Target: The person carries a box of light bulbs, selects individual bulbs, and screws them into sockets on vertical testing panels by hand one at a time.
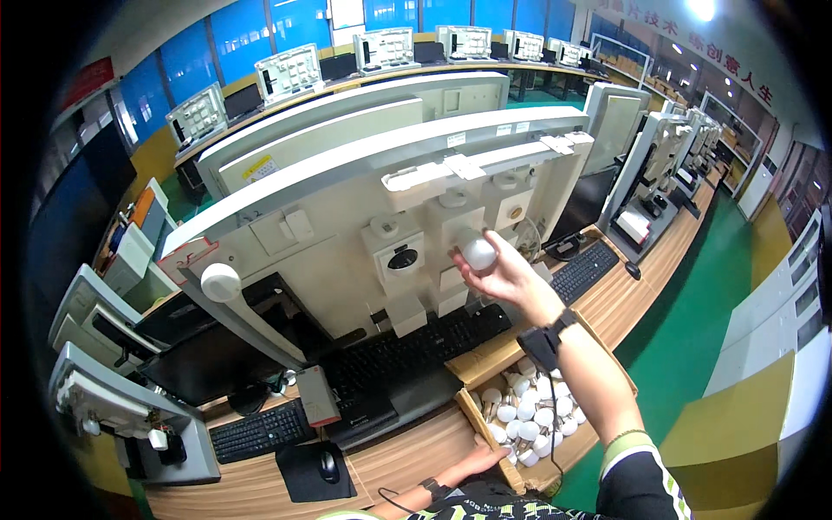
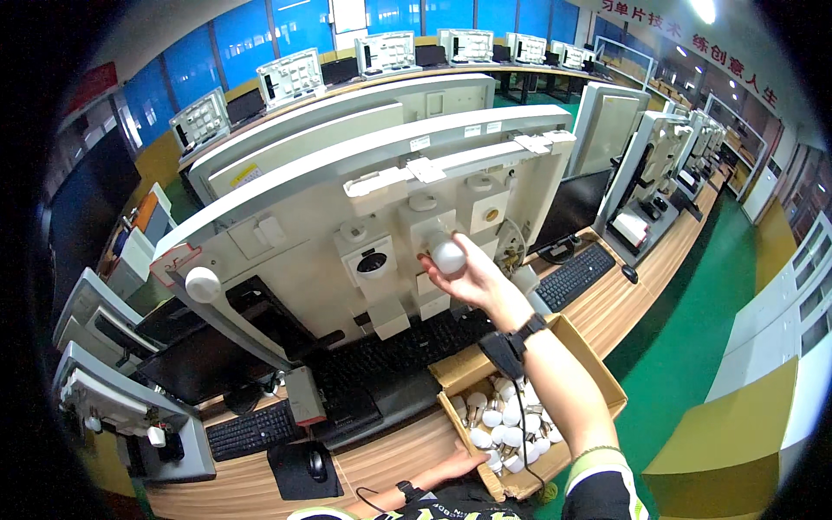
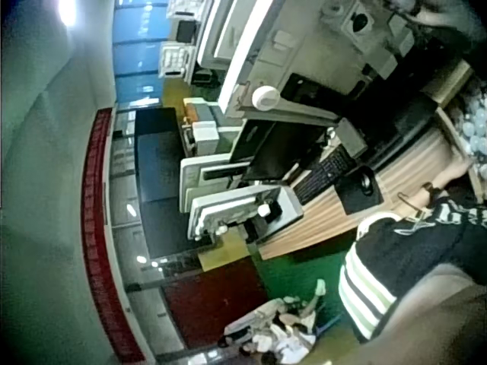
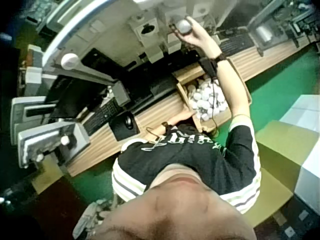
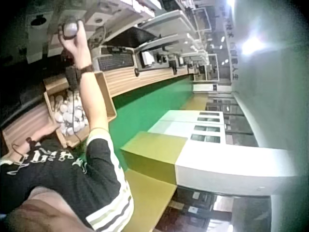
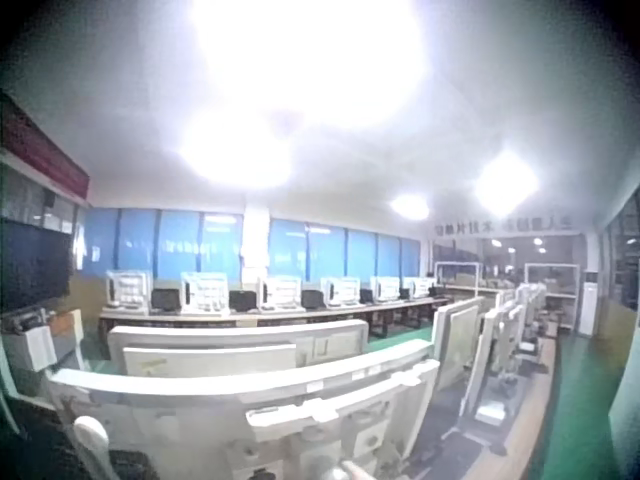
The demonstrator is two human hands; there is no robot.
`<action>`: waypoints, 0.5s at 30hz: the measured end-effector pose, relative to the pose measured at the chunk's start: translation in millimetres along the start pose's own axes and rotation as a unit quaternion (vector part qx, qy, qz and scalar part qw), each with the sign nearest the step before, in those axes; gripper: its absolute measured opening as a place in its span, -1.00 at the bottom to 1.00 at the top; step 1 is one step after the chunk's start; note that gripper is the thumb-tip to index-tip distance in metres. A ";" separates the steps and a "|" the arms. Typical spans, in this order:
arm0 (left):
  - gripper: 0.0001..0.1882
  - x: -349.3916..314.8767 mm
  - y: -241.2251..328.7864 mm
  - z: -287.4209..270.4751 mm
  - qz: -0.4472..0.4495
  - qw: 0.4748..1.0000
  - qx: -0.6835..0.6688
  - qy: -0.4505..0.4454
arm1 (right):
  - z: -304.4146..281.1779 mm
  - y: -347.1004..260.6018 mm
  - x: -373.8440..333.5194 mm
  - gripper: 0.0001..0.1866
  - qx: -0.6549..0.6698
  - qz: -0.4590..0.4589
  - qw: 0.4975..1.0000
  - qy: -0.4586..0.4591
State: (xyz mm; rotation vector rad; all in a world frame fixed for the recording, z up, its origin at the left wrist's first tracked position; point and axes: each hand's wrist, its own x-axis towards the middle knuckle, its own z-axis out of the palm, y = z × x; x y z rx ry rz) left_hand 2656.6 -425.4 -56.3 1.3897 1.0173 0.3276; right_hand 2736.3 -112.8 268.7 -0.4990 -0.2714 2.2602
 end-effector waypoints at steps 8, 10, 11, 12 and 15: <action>-0.24 4.2 -1.3 11.8 -0.005 0.998 0.000 0.058 | 8.5 1.7 19.9 -0.61 -0.135 -0.014 0.986 0.094; -0.25 16.7 -27.1 14.4 0.036 0.998 0.026 0.037 | 20.5 6.6 17.9 -0.61 -0.164 -0.023 0.979 0.117; -0.26 16.3 -27.0 14.6 0.044 0.998 0.013 0.034 | 21.7 7.0 18.0 -0.60 -0.172 -0.027 0.978 0.115; -0.27 15.7 -27.4 14.0 0.052 0.998 0.000 0.032 | 23.3 7.3 18.5 -0.60 -0.181 -0.030 0.976 0.113; -0.29 0.9 9.8 -0.5 0.024 0.996 -0.068 -0.043 | 7.7 -1.2 14.8 -0.59 -0.198 -0.034 0.976 0.086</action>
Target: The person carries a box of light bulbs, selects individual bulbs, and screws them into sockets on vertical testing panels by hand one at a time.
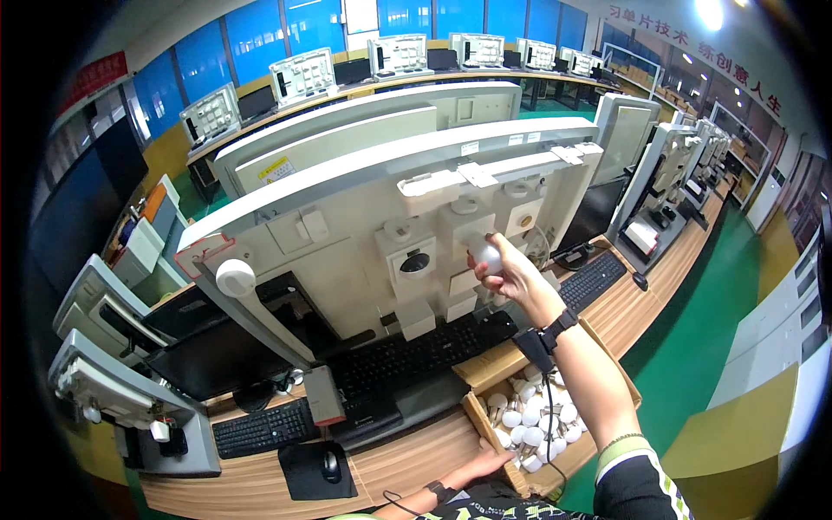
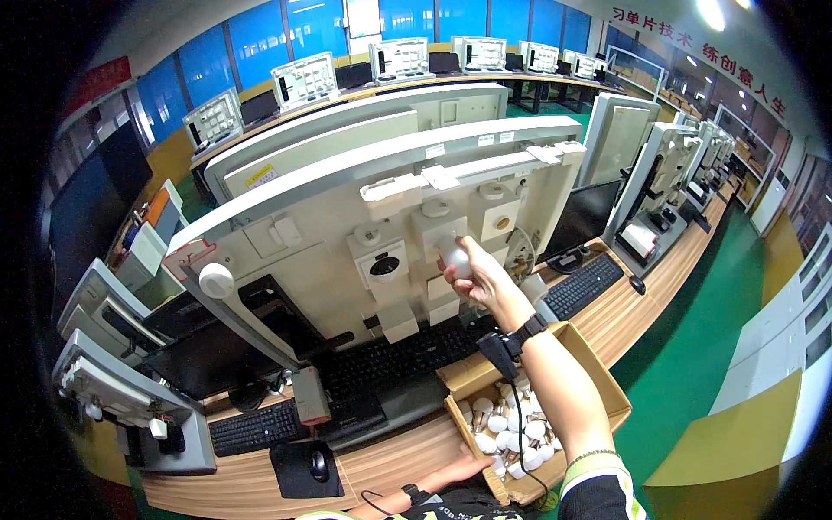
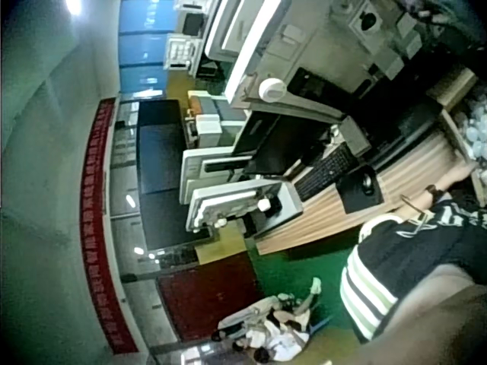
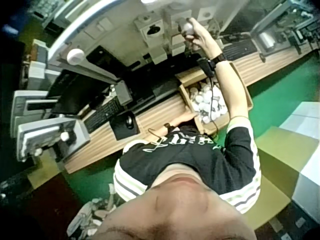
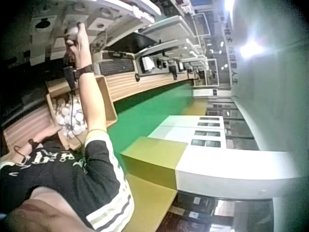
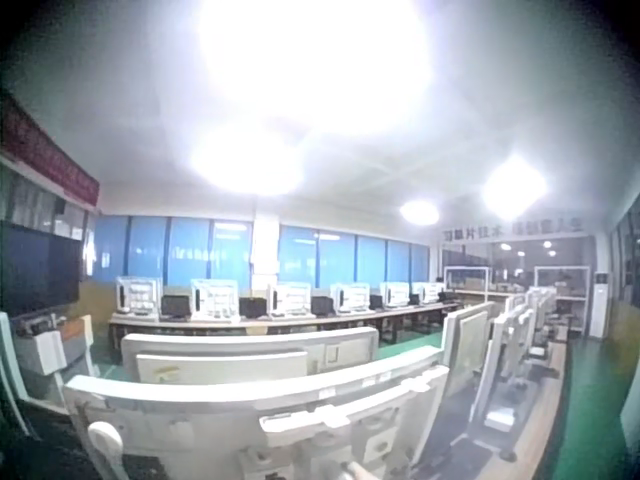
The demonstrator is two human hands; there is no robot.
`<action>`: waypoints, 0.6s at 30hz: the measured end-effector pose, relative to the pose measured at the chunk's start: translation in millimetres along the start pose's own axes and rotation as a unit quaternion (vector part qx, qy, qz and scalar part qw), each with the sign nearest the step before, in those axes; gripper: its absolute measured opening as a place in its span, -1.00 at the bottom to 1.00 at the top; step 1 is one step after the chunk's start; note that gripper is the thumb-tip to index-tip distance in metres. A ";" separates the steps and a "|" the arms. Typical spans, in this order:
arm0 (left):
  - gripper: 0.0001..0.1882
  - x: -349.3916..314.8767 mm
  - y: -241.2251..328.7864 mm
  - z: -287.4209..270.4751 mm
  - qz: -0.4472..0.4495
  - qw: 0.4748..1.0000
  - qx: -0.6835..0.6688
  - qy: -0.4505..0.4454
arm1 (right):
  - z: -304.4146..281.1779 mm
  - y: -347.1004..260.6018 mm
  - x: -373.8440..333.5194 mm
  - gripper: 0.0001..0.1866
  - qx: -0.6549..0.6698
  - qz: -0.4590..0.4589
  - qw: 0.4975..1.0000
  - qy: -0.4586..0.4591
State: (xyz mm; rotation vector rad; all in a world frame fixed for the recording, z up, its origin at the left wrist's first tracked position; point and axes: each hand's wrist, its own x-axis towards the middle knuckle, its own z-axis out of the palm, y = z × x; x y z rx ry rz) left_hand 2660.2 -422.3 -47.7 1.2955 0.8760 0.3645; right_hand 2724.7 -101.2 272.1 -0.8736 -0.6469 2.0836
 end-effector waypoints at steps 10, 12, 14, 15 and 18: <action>-0.30 -6.6 19.7 -4.4 0.023 0.999 0.013 0.034 | -16.3 -17.4 21.9 -0.62 0.078 0.149 0.984 -0.060; -0.33 -3.5 4.9 2.2 0.053 0.997 0.021 0.048 | -10.6 -17.5 20.1 -0.63 0.026 0.130 0.991 -0.031; -0.30 4.2 -13.3 5.0 0.077 0.996 0.019 0.047 | -5.7 -17.7 10.8 -0.57 -0.150 0.019 0.987 0.054; -0.28 8.4 -21.2 5.2 0.074 0.996 0.017 0.049 | 11.5 -20.8 1.4 -0.54 -0.485 -0.075 0.863 0.119; -0.21 21.2 -45.7 2.5 0.048 0.993 0.025 0.104 | 59.9 -1.0 -14.8 -0.49 -0.798 -0.212 0.527 0.201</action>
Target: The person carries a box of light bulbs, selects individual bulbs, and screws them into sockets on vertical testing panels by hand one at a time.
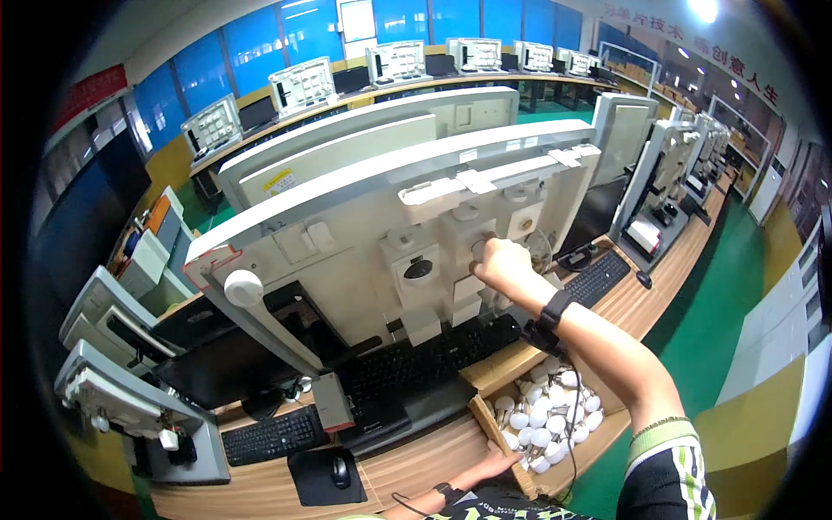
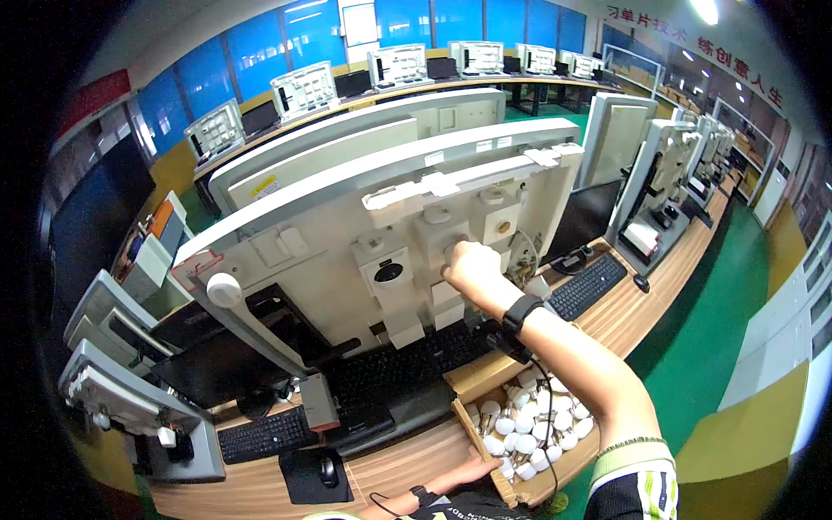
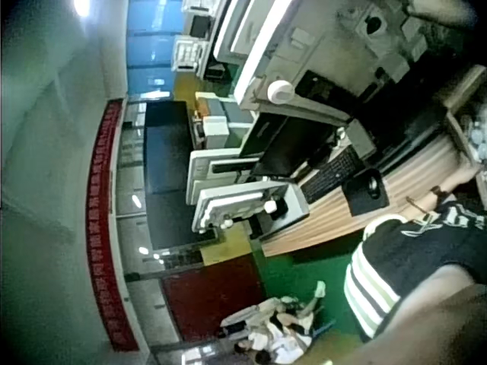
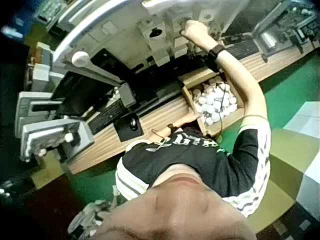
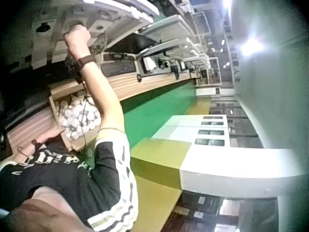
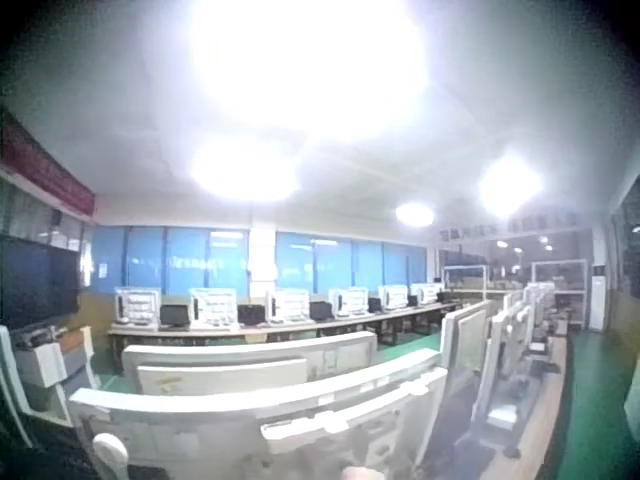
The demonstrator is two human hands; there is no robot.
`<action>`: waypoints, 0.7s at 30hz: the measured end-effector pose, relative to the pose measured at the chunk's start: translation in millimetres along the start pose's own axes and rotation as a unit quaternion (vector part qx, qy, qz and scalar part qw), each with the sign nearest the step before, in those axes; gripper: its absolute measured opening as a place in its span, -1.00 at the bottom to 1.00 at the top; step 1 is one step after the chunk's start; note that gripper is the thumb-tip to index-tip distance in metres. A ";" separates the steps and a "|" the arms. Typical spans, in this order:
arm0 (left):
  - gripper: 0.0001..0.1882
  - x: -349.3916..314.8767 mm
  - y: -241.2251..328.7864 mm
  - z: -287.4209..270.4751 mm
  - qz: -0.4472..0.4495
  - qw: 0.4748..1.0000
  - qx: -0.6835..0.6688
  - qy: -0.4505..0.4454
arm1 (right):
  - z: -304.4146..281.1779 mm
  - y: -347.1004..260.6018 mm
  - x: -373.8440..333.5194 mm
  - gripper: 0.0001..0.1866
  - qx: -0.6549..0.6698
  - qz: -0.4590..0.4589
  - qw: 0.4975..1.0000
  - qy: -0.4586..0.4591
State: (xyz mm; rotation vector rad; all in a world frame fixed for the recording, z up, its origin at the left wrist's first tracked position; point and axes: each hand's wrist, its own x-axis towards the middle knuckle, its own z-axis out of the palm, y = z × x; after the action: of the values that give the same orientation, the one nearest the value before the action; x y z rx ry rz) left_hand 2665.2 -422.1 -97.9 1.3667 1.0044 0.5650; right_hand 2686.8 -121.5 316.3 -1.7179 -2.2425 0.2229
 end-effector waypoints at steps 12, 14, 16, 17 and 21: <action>0.02 -3.3 -13.8 0.8 -0.032 0.998 -0.006 -0.055 | 7.8 37.7 0.4 -0.49 0.368 0.048 0.920 -0.125; 0.02 -5.8 -12.7 1.9 -0.011 1.000 -0.007 0.006 | 3.9 26.2 -3.4 -0.48 0.304 0.008 0.949 -0.083; 0.00 -4.5 -19.4 -3.1 -0.010 0.998 -0.016 -0.051 | 6.2 15.0 -6.7 -0.46 0.425 0.072 0.899 -0.077; -0.01 0.5 -14.4 -3.3 -0.004 0.997 -0.024 -0.079 | 5.6 13.4 -6.3 -0.45 0.479 0.101 0.869 -0.073; -0.21 -13.4 29.8 -2.6 -0.060 0.997 0.041 -0.034 | 28.1 61.2 -2.0 -0.52 0.686 0.185 0.691 -0.132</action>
State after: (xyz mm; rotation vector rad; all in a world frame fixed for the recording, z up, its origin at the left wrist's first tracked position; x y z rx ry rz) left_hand 2662.8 -426.8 -65.6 1.3773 1.0558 0.3882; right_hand 2733.8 -105.2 270.9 -1.1215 -1.0050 1.7653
